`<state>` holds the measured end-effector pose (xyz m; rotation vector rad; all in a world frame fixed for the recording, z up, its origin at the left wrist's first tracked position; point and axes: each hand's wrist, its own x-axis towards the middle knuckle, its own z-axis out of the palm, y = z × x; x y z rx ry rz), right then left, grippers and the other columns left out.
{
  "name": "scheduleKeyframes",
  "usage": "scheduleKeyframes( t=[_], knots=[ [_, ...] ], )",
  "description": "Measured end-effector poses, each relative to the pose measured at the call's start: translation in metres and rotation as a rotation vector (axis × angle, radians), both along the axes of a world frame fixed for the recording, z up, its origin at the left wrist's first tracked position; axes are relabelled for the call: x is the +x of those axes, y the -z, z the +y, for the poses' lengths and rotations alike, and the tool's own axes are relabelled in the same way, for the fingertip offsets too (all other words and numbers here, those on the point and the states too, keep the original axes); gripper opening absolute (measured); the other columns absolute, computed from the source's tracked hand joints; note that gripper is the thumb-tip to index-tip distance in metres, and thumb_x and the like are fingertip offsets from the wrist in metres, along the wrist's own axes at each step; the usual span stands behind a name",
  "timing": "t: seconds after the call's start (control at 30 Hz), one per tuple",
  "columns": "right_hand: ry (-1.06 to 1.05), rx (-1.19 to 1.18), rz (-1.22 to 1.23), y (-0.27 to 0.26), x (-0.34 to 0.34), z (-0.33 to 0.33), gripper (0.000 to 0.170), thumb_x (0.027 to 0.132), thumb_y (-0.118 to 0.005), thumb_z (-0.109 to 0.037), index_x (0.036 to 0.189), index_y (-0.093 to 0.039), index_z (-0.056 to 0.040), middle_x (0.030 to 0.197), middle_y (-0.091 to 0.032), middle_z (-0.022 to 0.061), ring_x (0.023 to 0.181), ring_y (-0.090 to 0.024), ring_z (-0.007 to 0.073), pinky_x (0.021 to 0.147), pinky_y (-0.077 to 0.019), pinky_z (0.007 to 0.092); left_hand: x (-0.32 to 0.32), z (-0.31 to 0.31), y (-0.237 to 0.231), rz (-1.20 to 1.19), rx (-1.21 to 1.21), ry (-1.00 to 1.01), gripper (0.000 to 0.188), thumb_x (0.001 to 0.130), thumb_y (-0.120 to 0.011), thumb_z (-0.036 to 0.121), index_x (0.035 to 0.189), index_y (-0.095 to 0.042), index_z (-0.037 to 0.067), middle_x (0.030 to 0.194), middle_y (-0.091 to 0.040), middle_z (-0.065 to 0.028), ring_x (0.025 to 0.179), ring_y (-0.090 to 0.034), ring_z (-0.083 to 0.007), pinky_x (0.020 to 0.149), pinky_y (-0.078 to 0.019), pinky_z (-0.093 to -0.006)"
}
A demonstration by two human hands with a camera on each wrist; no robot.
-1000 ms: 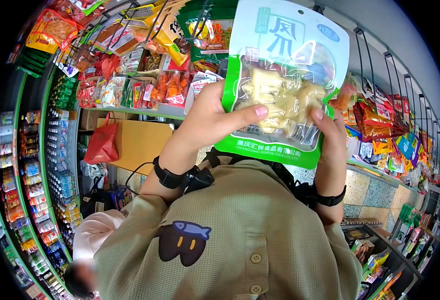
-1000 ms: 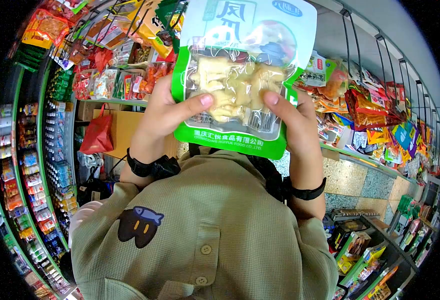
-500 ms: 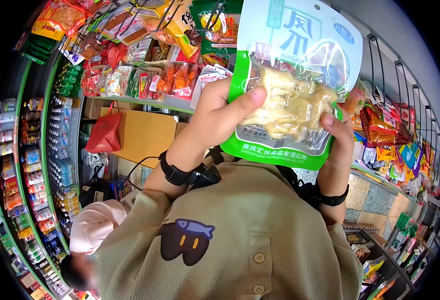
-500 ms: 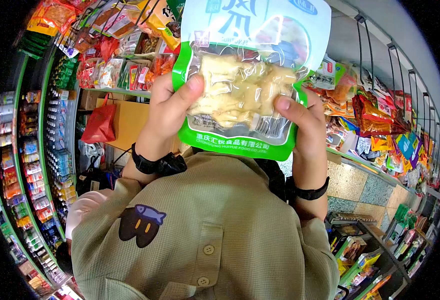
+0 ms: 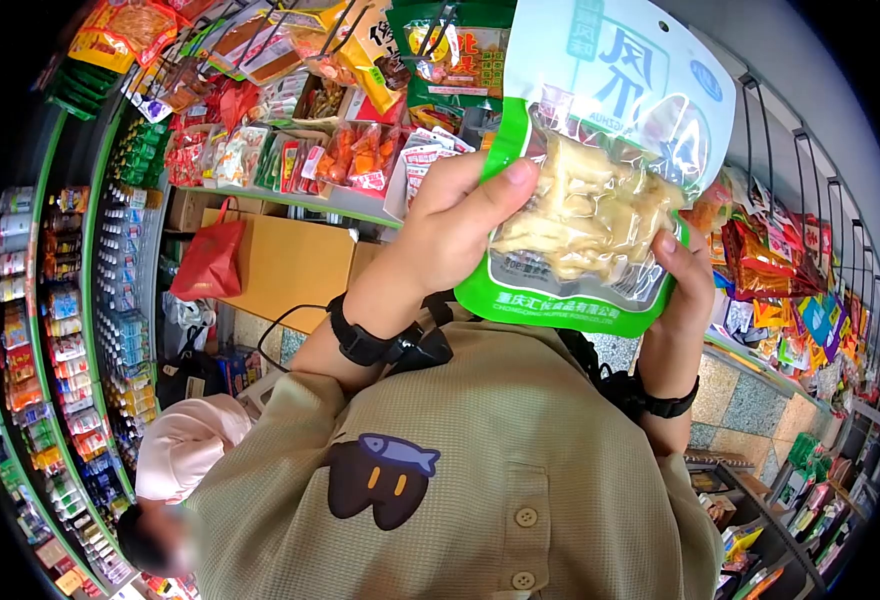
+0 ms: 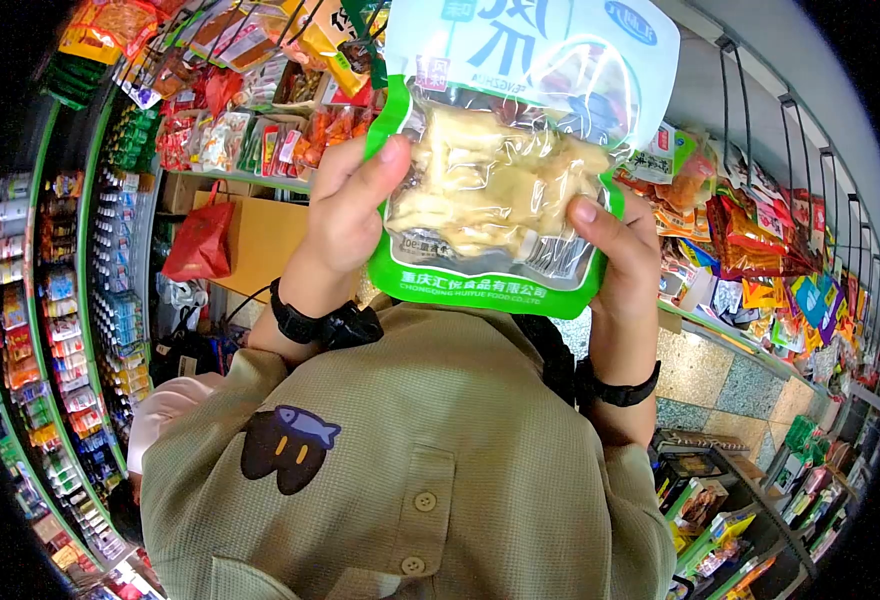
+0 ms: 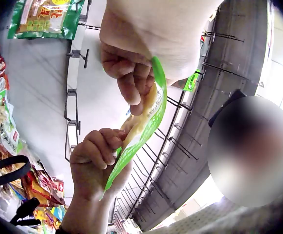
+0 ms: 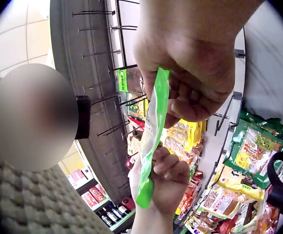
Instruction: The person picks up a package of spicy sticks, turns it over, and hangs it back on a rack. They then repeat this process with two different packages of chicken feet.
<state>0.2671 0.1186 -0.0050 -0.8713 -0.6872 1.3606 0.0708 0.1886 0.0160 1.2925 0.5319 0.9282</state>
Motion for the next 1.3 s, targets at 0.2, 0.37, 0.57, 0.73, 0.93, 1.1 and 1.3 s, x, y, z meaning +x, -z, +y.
scheduleKeyframes(
  t=[0.2, 0.37, 0.57, 0.73, 0.93, 1.1, 1.3],
  knots=[
    [-0.007, 0.002, -0.025, 0.003, 0.005, -0.003, 0.041, 0.074, -0.058, -0.018, 0.104, -0.052, 0.0089, 0.092, -0.061, 0.0143, 0.077, -0.060, 0.0179, 0.071, -0.0465, 0.0262, 0.004, -0.001, 0.001, -0.006, -0.041, 0.000, 0.030, 0.091, -0.043, 0.023, 0.096, -0.056, -0.003, 0.082, -0.060, -0.0038, 0.073, -0.053, -0.0069, 0.064, -0.0426, -0.0217],
    [0.010, 0.012, -0.024, 0.000, 0.003, -0.003, 0.040, 0.075, -0.058, -0.018, 0.104, -0.053, 0.0088, 0.092, -0.061, 0.0143, 0.078, -0.060, 0.0179, 0.071, -0.0466, 0.0262, 0.005, 0.000, 0.003, -0.005, -0.030, 0.006, 0.030, 0.091, -0.043, 0.023, 0.095, -0.057, -0.003, 0.080, -0.060, -0.0035, 0.071, -0.053, -0.0065, 0.062, -0.0424, -0.0214],
    [0.020, 0.007, -0.007, 0.002, 0.004, -0.006, 0.038, 0.075, -0.058, -0.017, 0.103, -0.053, 0.0081, 0.092, -0.061, 0.0140, 0.078, -0.060, 0.0180, 0.071, -0.0463, 0.0260, 0.006, -0.002, 0.002, -0.009, -0.045, 0.006, 0.030, 0.090, -0.043, 0.023, 0.094, -0.057, -0.003, 0.081, -0.060, -0.0034, 0.072, -0.053, -0.0067, 0.063, -0.0427, -0.0215],
    [0.030, 0.009, -0.001, 0.002, 0.003, -0.005, 0.038, 0.075, -0.058, -0.017, 0.102, -0.054, 0.0078, 0.092, -0.061, 0.0135, 0.078, -0.060, 0.0180, 0.072, -0.0461, 0.0260, 0.004, -0.001, 0.002, -0.010, -0.036, 0.017, 0.029, 0.090, -0.043, 0.022, 0.097, -0.056, -0.003, 0.083, -0.060, -0.0037, 0.074, -0.054, -0.0072, 0.065, -0.0430, -0.0220],
    [0.031, 0.001, -0.017, 0.004, 0.001, -0.003, 0.039, 0.074, -0.059, -0.018, 0.103, -0.054, 0.0076, 0.092, -0.061, 0.0132, 0.078, -0.060, 0.0180, 0.072, -0.0460, 0.0257, 0.001, 0.001, 0.004, -0.016, 0.000, 0.006, 0.029, 0.091, -0.043, 0.022, 0.098, -0.056, -0.003, 0.085, -0.060, -0.0041, 0.076, -0.054, -0.0076, 0.066, -0.0432, -0.0226],
    [0.035, -0.010, -0.018, 0.000, -0.005, -0.002, 0.038, 0.073, -0.059, -0.018, 0.102, -0.055, 0.0072, 0.091, -0.061, 0.0130, 0.078, -0.060, 0.0179, 0.072, -0.0460, 0.0255, -0.003, -0.002, 0.003, -0.012, -0.046, -0.006, 0.029, 0.091, -0.043, 0.023, 0.098, -0.056, -0.002, 0.085, -0.060, -0.0035, 0.076, -0.053, -0.0073, 0.066, -0.0429, -0.0222],
    [0.036, -0.032, -0.045, 0.003, -0.006, -0.001, 0.039, 0.072, -0.060, -0.020, 0.101, -0.055, 0.0068, 0.090, -0.061, 0.0131, 0.078, -0.060, 0.0182, 0.072, -0.0461, 0.0258, -0.007, -0.003, 0.004, -0.003, -0.064, -0.018, 0.030, 0.090, -0.044, 0.024, 0.097, -0.056, -0.002, 0.083, -0.059, -0.0020, 0.074, -0.052, -0.0067, 0.066, -0.0424, -0.0221]
  ],
)
